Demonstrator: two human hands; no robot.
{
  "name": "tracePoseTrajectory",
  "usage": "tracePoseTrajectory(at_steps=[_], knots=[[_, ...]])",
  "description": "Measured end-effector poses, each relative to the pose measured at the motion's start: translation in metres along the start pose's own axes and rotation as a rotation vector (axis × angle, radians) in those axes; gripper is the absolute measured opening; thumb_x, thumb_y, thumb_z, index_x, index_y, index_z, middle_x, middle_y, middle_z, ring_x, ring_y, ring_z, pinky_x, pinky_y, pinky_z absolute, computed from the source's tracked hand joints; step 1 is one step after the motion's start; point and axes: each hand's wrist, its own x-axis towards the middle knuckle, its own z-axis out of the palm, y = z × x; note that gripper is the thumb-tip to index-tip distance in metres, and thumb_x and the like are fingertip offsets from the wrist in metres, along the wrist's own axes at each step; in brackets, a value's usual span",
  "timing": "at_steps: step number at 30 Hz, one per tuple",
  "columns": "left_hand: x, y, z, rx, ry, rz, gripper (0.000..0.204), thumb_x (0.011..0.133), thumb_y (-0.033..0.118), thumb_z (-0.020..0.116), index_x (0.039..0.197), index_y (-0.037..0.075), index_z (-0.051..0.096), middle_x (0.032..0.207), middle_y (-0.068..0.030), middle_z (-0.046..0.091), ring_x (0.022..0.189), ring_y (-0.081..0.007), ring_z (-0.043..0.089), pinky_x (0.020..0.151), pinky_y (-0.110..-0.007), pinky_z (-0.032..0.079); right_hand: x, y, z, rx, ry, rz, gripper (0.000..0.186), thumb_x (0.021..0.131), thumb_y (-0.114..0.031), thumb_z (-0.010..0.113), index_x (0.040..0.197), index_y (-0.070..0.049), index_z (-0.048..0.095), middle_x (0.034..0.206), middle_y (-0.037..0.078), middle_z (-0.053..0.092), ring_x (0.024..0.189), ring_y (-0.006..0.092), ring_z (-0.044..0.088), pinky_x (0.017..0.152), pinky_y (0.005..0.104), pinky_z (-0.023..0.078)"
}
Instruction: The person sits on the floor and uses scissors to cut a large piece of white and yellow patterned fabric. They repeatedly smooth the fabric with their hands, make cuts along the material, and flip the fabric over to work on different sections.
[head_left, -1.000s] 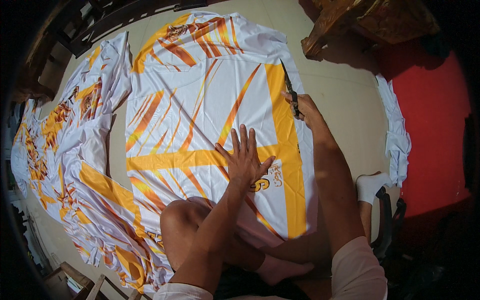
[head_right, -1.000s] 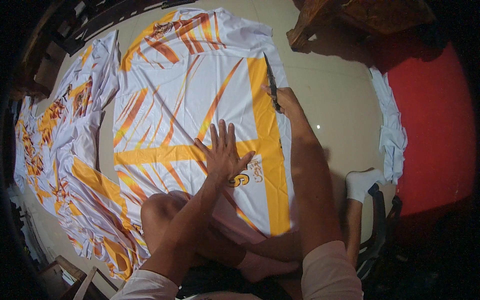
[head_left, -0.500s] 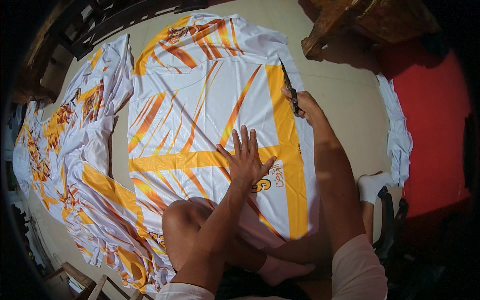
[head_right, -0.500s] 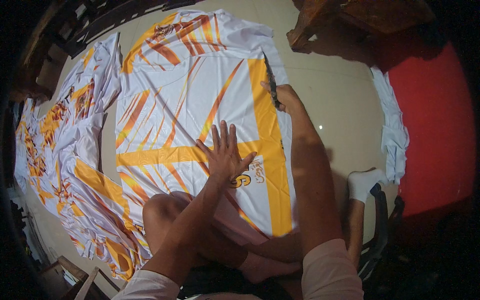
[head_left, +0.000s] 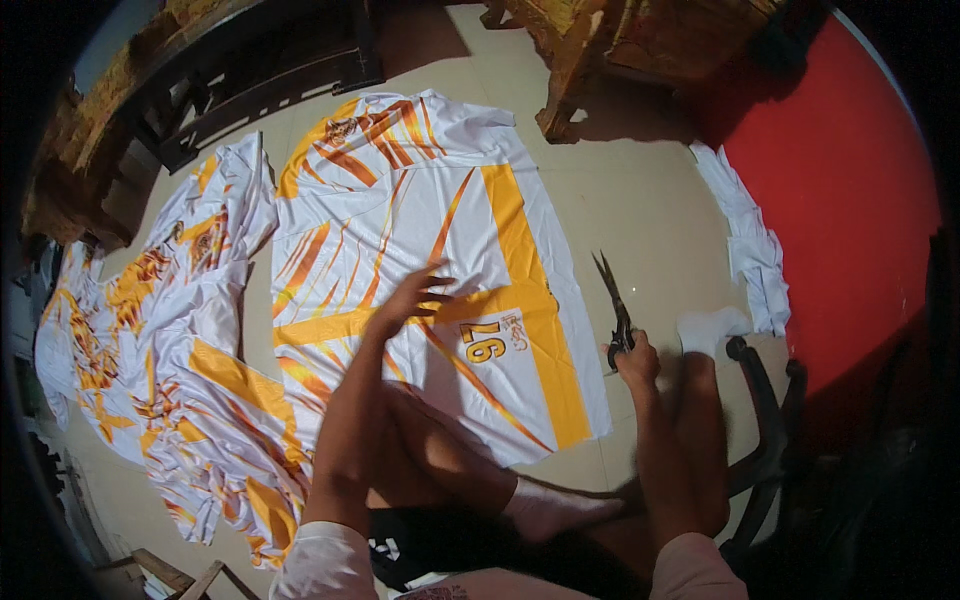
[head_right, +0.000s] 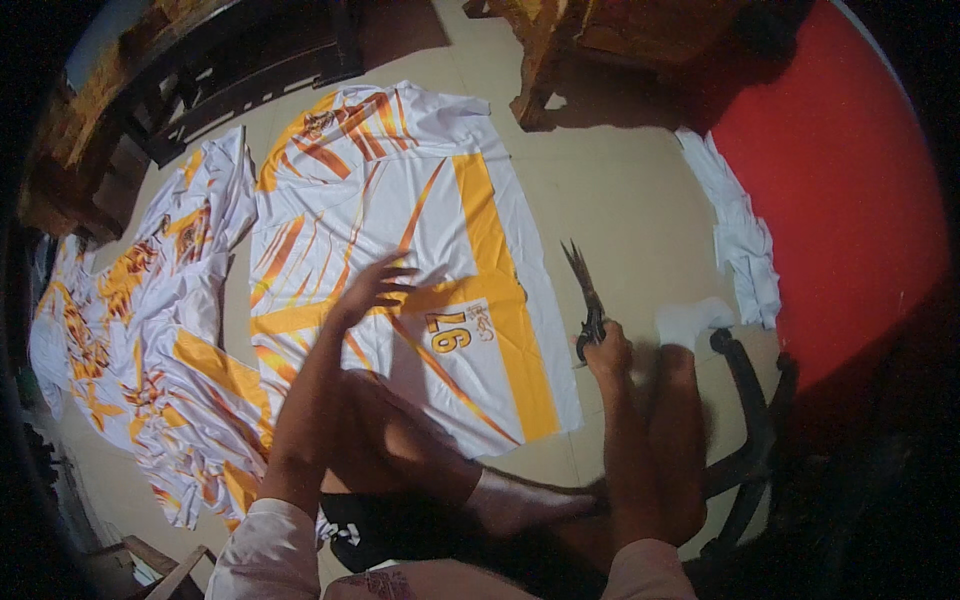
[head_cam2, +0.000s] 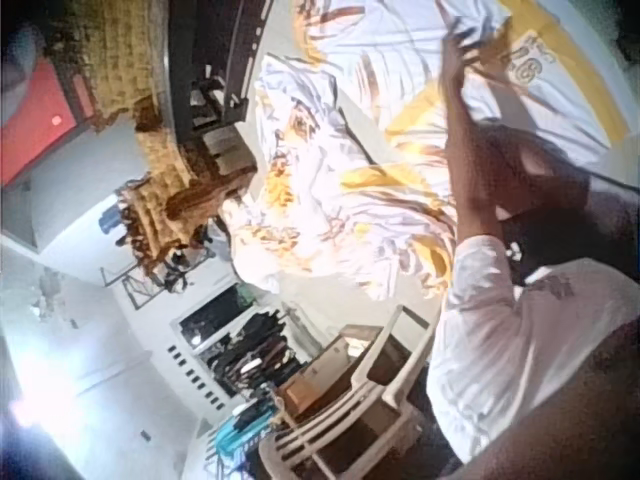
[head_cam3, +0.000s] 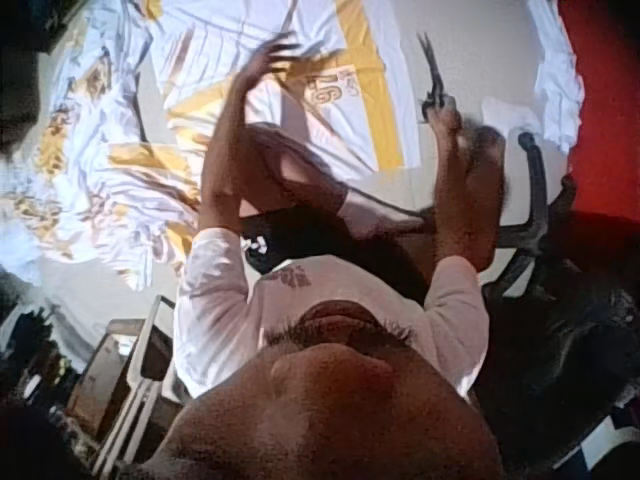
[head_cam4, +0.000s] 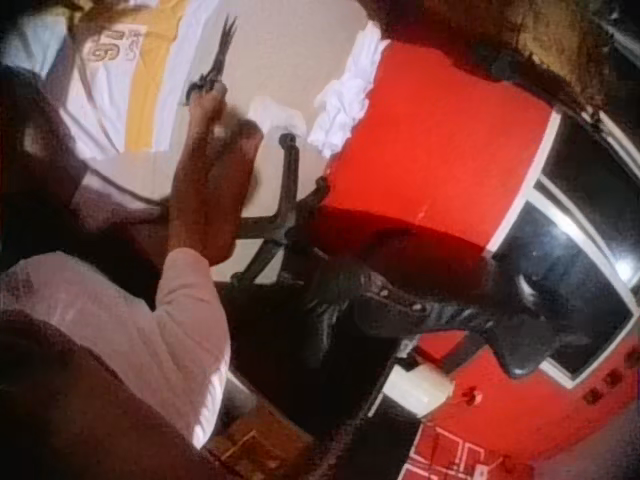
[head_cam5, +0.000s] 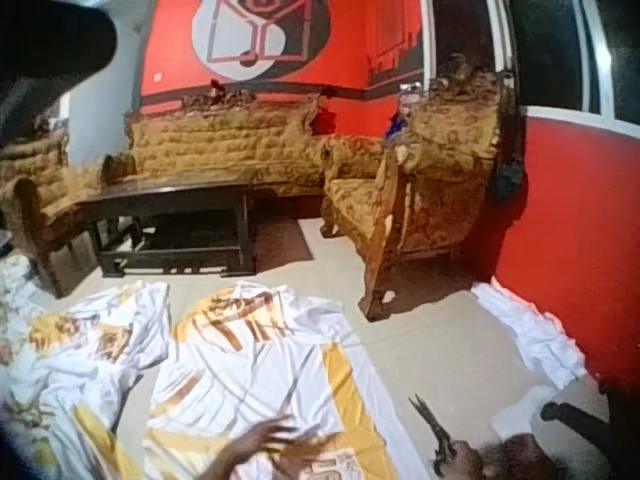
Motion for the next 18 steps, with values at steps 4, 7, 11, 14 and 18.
tracePoseTrajectory(at_steps=[4,7,11,14,18], knots=[[-0.100,-0.051,-0.115,0.463,0.702,0.218,0.074,0.095,0.046,0.068,0.138,-0.012,0.053,0.125,-0.0266,0.067,0.117,-0.0324,0.065,0.100,-0.040,0.049,-0.059,0.006,-0.006,0.009,-0.071,-0.043,0.058,0.073,-0.047,0.087,0.109,-0.006,0.069,0.108,0.016,0.073,0.105,0.0390,0.068,0.092,0.0483,0.052],[-0.198,-0.127,-0.158,0.768,0.977,-0.039,0.071,0.091,0.048,0.073,0.130,-0.009,0.060,0.122,-0.0278,0.068,0.114,-0.0369,0.066,0.096,-0.043,0.051,-0.081,0.019,0.018,0.079,-0.035,-0.133,0.047,0.074,-0.032,0.082,0.111,-0.006,0.069,0.111,0.016,0.073,0.106,0.0382,0.068,0.094,0.0476,0.053],[-0.289,-0.215,-0.127,0.983,1.043,-0.149,0.083,0.080,0.043,0.083,0.136,-0.009,0.052,0.134,-0.0296,0.060,0.119,-0.0431,0.061,0.101,-0.046,0.049,-0.090,0.020,0.026,0.044,-0.090,-0.215,0.037,0.073,-0.019,0.077,0.109,-0.018,0.070,0.103,0.012,0.075,0.096,0.0379,0.071,0.087,0.0478,0.055],[-0.293,-0.207,-0.076,1.036,1.003,-0.035,0.089,0.077,0.039,0.084,0.144,-0.004,0.045,0.141,-0.0265,0.055,0.132,-0.0458,0.050,0.111,-0.050,0.040,-0.046,0.079,0.011,-0.190,0.034,-0.088,0.039,0.077,-0.022,0.075,0.115,-0.018,0.067,0.100,0.017,0.073,0.095,0.0389,0.071,0.082,0.0522,0.055],[-0.272,-0.236,-0.064,1.054,1.062,-0.104,0.090,0.083,0.044,0.074,0.153,0.004,0.034,0.152,-0.0237,0.044,0.140,-0.0419,0.042,0.111,-0.054,0.037,-0.006,0.134,-0.018,0.073,0.373,-0.015,0.037,0.083,-0.021,0.076,0.112,-0.003,0.065,0.105,0.026,0.071,0.101,0.0450,0.068,0.087,0.0511,0.053]])
